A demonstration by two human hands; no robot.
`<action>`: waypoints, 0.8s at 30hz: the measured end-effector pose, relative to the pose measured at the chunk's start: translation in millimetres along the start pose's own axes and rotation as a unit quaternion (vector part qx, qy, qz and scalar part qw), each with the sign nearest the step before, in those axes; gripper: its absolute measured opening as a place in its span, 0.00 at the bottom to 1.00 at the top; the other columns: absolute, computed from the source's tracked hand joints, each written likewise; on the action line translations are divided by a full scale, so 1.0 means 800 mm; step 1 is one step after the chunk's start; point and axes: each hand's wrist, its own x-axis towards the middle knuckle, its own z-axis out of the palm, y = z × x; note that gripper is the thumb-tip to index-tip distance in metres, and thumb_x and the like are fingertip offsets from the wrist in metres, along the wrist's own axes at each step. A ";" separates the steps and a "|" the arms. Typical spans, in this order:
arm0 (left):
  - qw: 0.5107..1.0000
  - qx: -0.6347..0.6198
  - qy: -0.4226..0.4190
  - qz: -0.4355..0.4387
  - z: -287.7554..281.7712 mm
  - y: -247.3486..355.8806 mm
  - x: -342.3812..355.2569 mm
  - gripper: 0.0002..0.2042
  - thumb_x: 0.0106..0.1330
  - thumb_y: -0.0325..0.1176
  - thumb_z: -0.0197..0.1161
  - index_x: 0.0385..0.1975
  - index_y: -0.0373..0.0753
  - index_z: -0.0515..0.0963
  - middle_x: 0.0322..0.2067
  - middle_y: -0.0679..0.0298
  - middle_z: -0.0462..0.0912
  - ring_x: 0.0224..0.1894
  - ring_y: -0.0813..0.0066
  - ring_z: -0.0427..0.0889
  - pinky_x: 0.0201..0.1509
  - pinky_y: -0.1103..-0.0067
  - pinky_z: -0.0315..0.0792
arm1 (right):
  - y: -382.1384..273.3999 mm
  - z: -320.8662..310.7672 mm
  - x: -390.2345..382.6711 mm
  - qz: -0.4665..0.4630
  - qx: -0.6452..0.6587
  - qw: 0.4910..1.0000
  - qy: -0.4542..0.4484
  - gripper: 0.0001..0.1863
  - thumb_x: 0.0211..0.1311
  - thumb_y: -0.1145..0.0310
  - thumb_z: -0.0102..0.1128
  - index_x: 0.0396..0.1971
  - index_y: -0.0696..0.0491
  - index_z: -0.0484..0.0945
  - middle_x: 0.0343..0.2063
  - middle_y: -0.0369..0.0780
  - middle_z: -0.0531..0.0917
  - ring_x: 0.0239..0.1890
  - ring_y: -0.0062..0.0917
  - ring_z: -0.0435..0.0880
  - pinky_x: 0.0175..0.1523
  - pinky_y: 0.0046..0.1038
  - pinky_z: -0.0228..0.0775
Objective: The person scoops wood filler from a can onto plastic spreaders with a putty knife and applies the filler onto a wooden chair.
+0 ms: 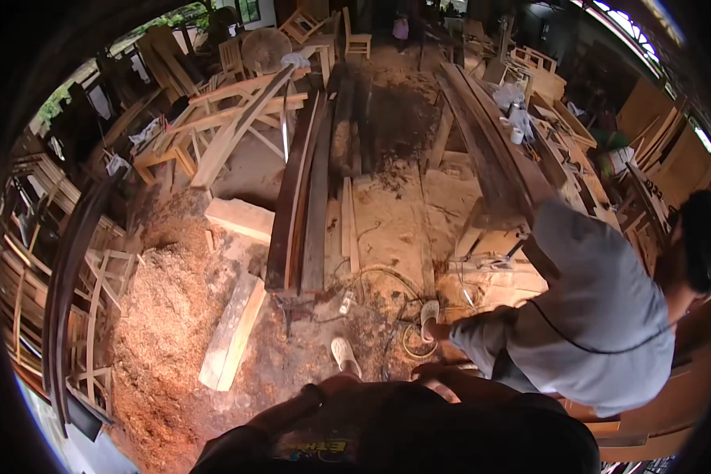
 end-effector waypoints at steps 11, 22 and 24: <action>0.990 -0.074 -0.121 0.002 -0.293 -0.215 0.037 0.18 0.73 0.42 0.64 0.56 0.41 0.88 0.53 0.50 0.90 0.55 0.52 0.90 0.63 0.60 0.80 | 0.098 -0.313 0.172 0.136 -0.013 0.991 0.011 0.26 0.60 0.46 0.78 0.50 0.49 0.92 0.52 0.49 0.91 0.55 0.47 0.90 0.58 0.48 0.81; 0.979 -0.132 -0.128 -0.083 -0.488 -0.342 0.086 0.19 0.76 0.45 0.62 0.58 0.42 0.87 0.57 0.50 0.89 0.57 0.54 0.90 0.65 0.61 0.78 | 0.098 -0.638 0.315 0.062 0.049 0.980 0.181 0.33 0.67 0.41 0.72 0.61 0.50 0.86 0.52 0.48 0.91 0.54 0.47 0.91 0.60 0.44 0.82; 0.976 -0.144 -0.118 -0.117 -0.520 -0.358 0.106 0.19 0.77 0.45 0.62 0.58 0.43 0.87 0.58 0.50 0.89 0.57 0.54 0.90 0.66 0.62 0.78 | 0.150 -0.658 0.357 0.080 0.064 0.991 0.089 0.34 0.66 0.40 0.73 0.61 0.49 0.86 0.52 0.47 0.92 0.51 0.42 0.92 0.58 0.42 0.83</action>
